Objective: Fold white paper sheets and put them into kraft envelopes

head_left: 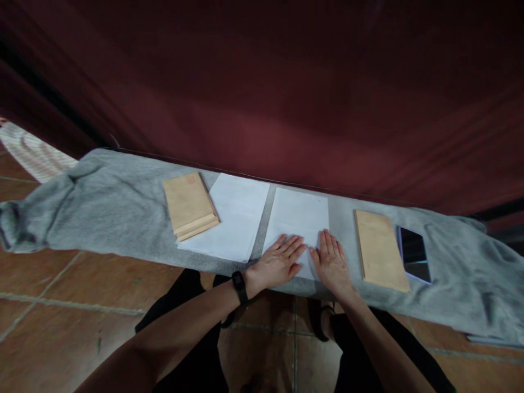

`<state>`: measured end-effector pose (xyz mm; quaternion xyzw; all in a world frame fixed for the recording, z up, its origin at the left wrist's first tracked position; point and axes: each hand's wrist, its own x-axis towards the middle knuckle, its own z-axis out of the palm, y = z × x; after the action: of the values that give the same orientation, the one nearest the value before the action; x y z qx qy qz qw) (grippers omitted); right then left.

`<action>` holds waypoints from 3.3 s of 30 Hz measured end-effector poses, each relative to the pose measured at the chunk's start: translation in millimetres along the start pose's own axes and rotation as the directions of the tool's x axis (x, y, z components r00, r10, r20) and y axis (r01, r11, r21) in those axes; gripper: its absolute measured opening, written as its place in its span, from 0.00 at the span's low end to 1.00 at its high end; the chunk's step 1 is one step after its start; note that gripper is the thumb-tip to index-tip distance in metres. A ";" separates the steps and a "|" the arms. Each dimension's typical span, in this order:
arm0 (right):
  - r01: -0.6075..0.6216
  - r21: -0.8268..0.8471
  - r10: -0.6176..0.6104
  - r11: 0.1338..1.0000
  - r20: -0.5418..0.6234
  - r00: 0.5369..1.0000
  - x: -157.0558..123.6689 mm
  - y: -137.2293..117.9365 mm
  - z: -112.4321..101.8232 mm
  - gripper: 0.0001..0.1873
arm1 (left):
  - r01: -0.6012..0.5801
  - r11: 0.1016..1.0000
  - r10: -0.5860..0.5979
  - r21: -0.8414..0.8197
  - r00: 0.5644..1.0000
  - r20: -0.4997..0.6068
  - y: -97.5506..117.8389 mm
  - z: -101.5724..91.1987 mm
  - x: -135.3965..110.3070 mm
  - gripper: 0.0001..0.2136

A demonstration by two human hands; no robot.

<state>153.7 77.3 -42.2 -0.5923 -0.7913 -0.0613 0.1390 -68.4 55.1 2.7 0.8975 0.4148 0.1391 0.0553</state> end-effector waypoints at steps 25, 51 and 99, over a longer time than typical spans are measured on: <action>0.157 0.169 -0.162 0.973 0.015 0.987 -10.5 -38.7 -11.8 0.30 | 0.002 0.996 -0.003 0.085 1.000 0.006 1.2 7.3 -2.5 0.25; -0.113 0.010 0.113 0.994 0.007 0.994 -18.2 -17.9 -13.6 0.36 | 0.470 0.871 -0.453 0.141 0.880 -0.142 -7.7 21.8 -10.4 0.31; -0.335 0.093 0.336 0.938 0.013 0.942 34.1 5.1 -21.9 0.25 | 0.601 0.756 -0.647 -0.261 0.745 -0.160 -59.4 -1.6 39.6 0.25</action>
<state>152.9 104.5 -11.7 -0.7111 -0.6806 -0.0002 0.1762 -87.8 123.8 -0.4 0.6723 0.6801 0.2594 0.1347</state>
